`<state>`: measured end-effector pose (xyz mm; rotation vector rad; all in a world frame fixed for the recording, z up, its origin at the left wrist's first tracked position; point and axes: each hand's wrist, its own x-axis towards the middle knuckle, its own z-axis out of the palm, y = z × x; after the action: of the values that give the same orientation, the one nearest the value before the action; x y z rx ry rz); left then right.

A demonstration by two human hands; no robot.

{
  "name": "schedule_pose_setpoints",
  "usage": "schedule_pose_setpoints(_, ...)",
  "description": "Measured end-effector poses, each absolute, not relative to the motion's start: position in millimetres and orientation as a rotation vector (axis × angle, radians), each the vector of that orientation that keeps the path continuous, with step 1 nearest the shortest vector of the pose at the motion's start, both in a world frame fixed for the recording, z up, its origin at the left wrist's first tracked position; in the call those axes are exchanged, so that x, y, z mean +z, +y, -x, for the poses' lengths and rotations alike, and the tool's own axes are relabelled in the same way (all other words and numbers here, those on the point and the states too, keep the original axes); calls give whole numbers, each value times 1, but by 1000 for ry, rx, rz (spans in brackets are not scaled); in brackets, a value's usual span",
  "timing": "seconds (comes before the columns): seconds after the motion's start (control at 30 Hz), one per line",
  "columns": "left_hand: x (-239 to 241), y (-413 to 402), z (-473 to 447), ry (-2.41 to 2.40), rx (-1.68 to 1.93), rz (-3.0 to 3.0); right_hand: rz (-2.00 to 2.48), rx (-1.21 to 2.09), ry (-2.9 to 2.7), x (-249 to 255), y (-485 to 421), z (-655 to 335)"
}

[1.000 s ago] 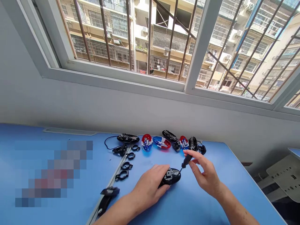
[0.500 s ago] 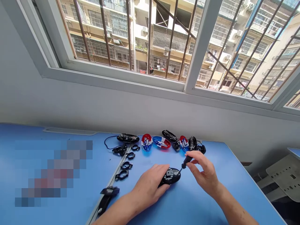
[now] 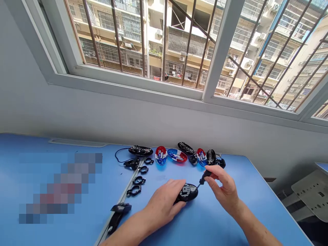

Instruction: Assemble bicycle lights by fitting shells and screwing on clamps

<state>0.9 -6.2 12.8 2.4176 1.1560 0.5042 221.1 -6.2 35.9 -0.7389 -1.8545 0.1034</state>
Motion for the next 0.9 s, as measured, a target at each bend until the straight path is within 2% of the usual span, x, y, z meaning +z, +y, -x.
schedule_pose_setpoints(0.33, 10, -6, 0, 1148, 502, -2413, 753, 252, -1971, 39, -12, -225)
schedule_pose_setpoints(0.77, 12, -7, -1, 1144, 526, -2413, 816, -95, -1812, 34, -9, -215)
schedule_pose_setpoints(0.9, 10, -7, 0, 1145, 540, -2417, 723, -39, -1920, 40, -10, -216)
